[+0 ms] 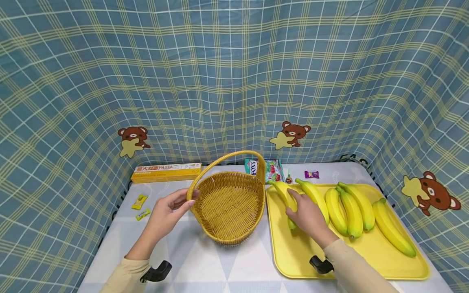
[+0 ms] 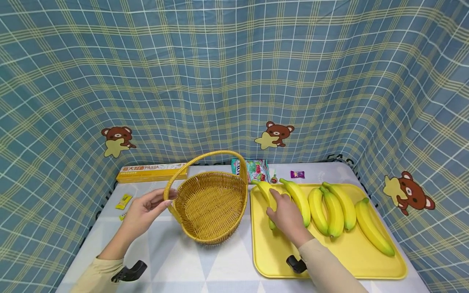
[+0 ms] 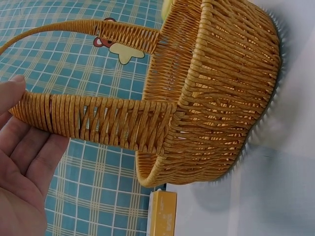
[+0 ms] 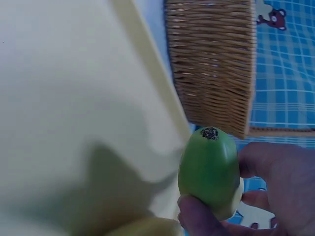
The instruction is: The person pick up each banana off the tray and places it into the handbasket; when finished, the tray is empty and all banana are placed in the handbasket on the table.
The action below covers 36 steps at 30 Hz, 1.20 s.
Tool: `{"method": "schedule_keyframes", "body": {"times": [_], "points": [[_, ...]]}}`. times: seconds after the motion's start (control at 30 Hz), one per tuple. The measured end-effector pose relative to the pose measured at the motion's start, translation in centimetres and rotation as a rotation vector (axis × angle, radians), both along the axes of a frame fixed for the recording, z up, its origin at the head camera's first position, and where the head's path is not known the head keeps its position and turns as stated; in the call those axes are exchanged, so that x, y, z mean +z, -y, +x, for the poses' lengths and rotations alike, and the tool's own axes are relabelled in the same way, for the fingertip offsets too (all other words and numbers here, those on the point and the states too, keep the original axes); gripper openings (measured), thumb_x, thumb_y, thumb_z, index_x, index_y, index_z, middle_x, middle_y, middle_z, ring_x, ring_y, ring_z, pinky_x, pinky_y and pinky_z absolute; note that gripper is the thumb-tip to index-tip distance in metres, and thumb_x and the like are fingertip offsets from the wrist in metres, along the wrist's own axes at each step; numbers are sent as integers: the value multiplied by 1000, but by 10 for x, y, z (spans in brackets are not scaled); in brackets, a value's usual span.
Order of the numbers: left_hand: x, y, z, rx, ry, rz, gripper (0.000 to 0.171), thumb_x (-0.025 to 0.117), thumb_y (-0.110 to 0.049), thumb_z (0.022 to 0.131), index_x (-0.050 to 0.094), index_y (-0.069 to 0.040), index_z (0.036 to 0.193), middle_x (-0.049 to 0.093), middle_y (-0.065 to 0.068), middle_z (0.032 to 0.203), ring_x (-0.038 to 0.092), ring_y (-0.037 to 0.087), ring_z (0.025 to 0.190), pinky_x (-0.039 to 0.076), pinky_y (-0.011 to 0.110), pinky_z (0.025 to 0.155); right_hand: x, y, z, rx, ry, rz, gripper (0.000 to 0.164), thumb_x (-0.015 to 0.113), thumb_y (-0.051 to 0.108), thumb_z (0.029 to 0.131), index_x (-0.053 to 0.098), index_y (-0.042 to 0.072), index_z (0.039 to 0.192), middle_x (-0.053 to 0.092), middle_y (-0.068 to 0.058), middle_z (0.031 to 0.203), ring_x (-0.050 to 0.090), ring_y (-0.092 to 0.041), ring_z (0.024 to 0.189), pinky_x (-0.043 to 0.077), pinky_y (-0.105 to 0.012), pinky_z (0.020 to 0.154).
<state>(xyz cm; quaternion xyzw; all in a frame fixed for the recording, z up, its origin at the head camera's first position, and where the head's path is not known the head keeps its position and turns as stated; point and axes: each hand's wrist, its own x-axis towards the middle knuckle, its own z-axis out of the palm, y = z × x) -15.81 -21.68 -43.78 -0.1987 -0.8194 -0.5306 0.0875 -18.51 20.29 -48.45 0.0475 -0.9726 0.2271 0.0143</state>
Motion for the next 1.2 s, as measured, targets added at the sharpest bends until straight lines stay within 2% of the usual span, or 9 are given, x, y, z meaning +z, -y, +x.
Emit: {"method": "schedule_keyframes", "body": {"times": [0.13, 0.33, 0.43, 0.57, 0.67, 0.8, 0.93, 1.03, 1.2], "points": [[0, 1, 0, 4, -3, -2, 30, 66, -14, 101, 69, -15, 131, 72, 3, 124, 70, 14, 111, 59, 24, 89, 17, -3, 6, 1, -8, -8, 66, 72, 26, 92, 47, 8, 151, 60, -28, 124, 45, -18, 55, 38, -31, 49], [0, 2, 1, 20, 26, -4, 30, 66, -18, 101, 69, -13, 131, 73, 2, 123, 70, 14, 110, 59, 25, 88, 41, -2, 17, 41, -51, -10, 65, 72, 28, 92, 50, 12, 151, 62, -22, 121, 48, -18, 61, 42, -31, 54], [1, 1, 1, 23, 44, 2, 30, 67, -20, 101, 70, -14, 130, 73, 2, 122, 70, 15, 110, 59, 25, 88, 51, 1, 23, 69, -57, -6, 64, 72, 28, 92, 50, 15, 151, 62, -21, 124, 48, -17, 63, 42, -31, 53], [4, -1, 2, 20, 53, 4, 30, 67, -21, 101, 70, -13, 129, 72, 9, 123, 70, 15, 110, 59, 25, 89, 64, 7, 32, 100, -16, -25, 64, 71, 27, 93, 48, 19, 152, 57, -23, 135, 49, -16, 58, 42, -30, 51], [5, -1, 2, 22, 55, -2, 30, 67, -21, 101, 70, -12, 129, 72, 9, 123, 70, 13, 110, 59, 25, 89, 70, 15, 36, 132, 1, -26, 65, 72, 27, 93, 48, 20, 153, 54, -24, 140, 58, -19, 68, 49, -33, 57], [5, -1, 2, 30, 54, -7, 31, 67, -21, 101, 70, -12, 130, 73, 3, 122, 70, 12, 109, 59, 25, 88, 70, 31, 32, 186, -22, -10, 64, 72, 26, 91, 51, 20, 151, 58, -22, 135, 60, -20, 76, 49, -33, 61], [5, -1, 3, 30, 57, -9, 31, 67, -22, 101, 70, -11, 130, 73, 3, 122, 70, 13, 109, 59, 25, 88, 68, 49, 24, 236, -25, -27, 63, 71, 25, 90, 52, 20, 150, 60, -20, 133, 54, -16, 70, 45, -28, 57], [5, -1, 3, 33, 60, -13, 31, 67, -22, 101, 70, -11, 130, 73, 3, 122, 70, 14, 109, 59, 24, 88, 69, 64, 17, 260, -9, -46, 63, 70, 26, 90, 52, 21, 150, 61, -18, 131, 55, -15, 73, 46, -28, 56], [6, -2, 3, 38, 63, -16, 31, 67, -22, 101, 70, -11, 130, 73, 3, 122, 70, 13, 109, 59, 25, 88, 66, 90, 3, 289, 43, -64, 63, 72, 26, 89, 53, 23, 149, 62, -14, 122, 53, -14, 64, 46, -28, 52]]}}
